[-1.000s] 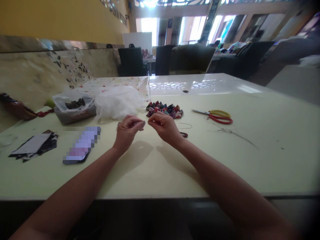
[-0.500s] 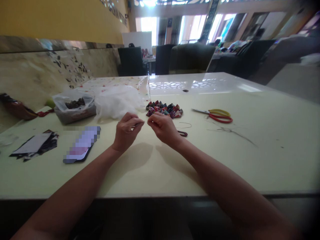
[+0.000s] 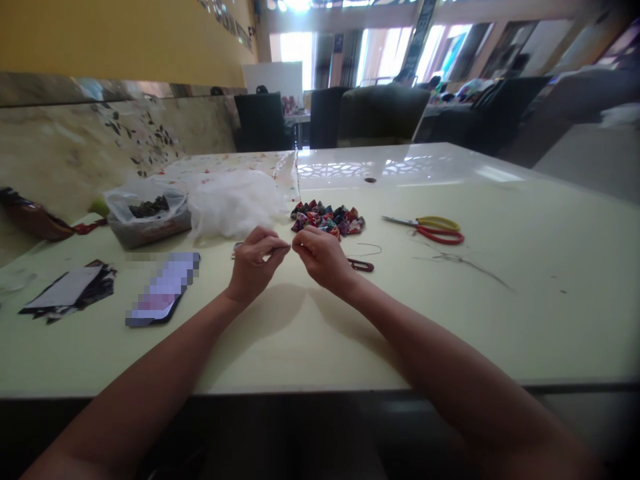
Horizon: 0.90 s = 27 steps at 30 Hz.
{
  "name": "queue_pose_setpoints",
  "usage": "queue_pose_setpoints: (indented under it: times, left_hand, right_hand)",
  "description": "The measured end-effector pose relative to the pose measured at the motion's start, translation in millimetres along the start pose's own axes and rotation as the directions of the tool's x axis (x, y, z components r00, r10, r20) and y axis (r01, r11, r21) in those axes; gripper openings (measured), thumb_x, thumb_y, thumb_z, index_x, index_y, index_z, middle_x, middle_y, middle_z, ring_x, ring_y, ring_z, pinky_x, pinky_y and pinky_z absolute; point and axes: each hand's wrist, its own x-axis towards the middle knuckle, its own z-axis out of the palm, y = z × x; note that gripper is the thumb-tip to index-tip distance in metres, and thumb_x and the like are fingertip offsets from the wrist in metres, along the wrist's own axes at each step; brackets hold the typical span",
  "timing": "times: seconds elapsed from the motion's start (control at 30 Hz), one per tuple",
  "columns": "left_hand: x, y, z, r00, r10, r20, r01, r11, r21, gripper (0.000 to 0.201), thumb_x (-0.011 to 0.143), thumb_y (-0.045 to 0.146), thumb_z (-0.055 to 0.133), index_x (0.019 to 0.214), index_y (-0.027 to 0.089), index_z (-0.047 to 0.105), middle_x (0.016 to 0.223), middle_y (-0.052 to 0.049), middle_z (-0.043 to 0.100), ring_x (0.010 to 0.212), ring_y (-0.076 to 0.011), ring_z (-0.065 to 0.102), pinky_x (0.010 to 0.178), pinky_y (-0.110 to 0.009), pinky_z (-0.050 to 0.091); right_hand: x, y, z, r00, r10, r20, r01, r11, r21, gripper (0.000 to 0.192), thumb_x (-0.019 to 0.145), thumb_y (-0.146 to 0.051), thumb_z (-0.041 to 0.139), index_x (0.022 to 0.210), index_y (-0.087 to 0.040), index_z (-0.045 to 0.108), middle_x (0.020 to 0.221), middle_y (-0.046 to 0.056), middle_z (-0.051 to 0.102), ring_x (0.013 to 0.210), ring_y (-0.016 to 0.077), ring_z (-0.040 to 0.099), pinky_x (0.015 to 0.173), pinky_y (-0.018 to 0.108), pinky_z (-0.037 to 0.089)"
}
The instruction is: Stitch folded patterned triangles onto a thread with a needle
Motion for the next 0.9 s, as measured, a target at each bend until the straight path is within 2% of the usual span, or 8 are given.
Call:
queue_pose_setpoints:
  times: [0.17, 0.3, 0.5, 0.67, 0.8, 0.9]
  left_hand:
    - [0.2, 2.6, 1.9, 0.982, -0.189, 0.004, 0.187, 0.967, -0.173, 0.018, 0.081, 0.036, 0.085, 0.078, 0.020, 0.076, 0.088, -0.003, 0.066, 0.068, -0.0131, 0.063, 0.062, -0.027, 0.055]
    - [1.3, 2.1, 1.5, 0.924, -0.374, 0.078, 0.378, 0.862, -0.338, 0.023, 0.077, 0.036, 0.088, 0.084, 0.018, 0.076, 0.079, -0.002, 0.068, 0.067, -0.0140, 0.067, 0.065, -0.028, 0.058]
    - [3.1, 1.1, -0.6, 0.914, -0.391, 0.108, 0.400, 0.824, -0.400, 0.016, 0.075, 0.033, 0.089, 0.077, 0.020, 0.080, 0.082, -0.001, 0.065, 0.066, -0.0123, 0.068, 0.066, -0.028, 0.059]
    - [5.6, 3.3, -2.9, 0.893, -0.425, 0.147, 0.442, 0.768, -0.463, 0.016, 0.073, 0.032, 0.089, 0.076, 0.019, 0.081, 0.080, -0.001, 0.066, 0.066, -0.0124, 0.067, 0.067, -0.029, 0.061]
    - [7.9, 6.2, -4.4, 0.868, -0.456, 0.199, 0.489, 0.710, -0.506, 0.019, 0.070, 0.034, 0.090, 0.074, 0.019, 0.080, 0.075, -0.001, 0.067, 0.065, -0.0131, 0.066, 0.068, -0.031, 0.062]
    - [8.6, 7.1, -5.0, 0.832, -0.488, 0.263, 0.545, 0.633, -0.551, 0.021, 0.067, 0.035, 0.091, 0.074, 0.019, 0.080, 0.072, -0.002, 0.069, 0.066, -0.0133, 0.064, 0.068, -0.031, 0.062]
  right_hand:
    - [1.1, 2.1, -1.0, 0.999, 0.026, -0.028, -0.023, 0.996, 0.087, 0.020, 0.095, -0.016, 0.057, 0.076, -0.020, 0.058, 0.082, 0.003, 0.059, 0.075, 0.0157, 0.056, 0.072, 0.030, 0.042]
    - [2.1, 3.2, -2.5, 0.999, 0.029, -0.034, -0.023, 0.989, 0.147, 0.017, 0.094, -0.017, 0.061, 0.077, -0.020, 0.065, 0.081, 0.003, 0.061, 0.075, 0.0153, 0.056, 0.071, 0.030, 0.043]
    - [3.1, 4.7, -4.8, 0.999, 0.037, -0.025, -0.031, 0.976, 0.216, 0.017, 0.095, -0.020, 0.065, 0.080, -0.020, 0.073, 0.081, 0.003, 0.064, 0.076, 0.0154, 0.057, 0.072, 0.031, 0.045]
    - [5.8, 9.8, -10.0, 0.998, 0.050, 0.034, -0.058, 0.960, 0.275, 0.015, 0.094, -0.024, 0.068, 0.083, -0.022, 0.078, 0.083, 0.003, 0.065, 0.079, 0.0163, 0.060, 0.075, 0.033, 0.048]
    - [7.7, 12.5, -14.2, 0.995, 0.060, 0.078, -0.082, 0.942, 0.324, 0.014, 0.093, -0.028, 0.070, 0.085, -0.024, 0.081, 0.085, 0.002, 0.067, 0.079, 0.0156, 0.059, 0.077, 0.034, 0.049]
    - [8.4, 13.7, -16.3, 0.993, 0.072, 0.099, -0.103, 0.923, 0.371, 0.013, 0.092, -0.028, 0.071, 0.087, -0.025, 0.082, 0.086, 0.002, 0.069, 0.078, 0.0149, 0.058, 0.076, 0.034, 0.049]
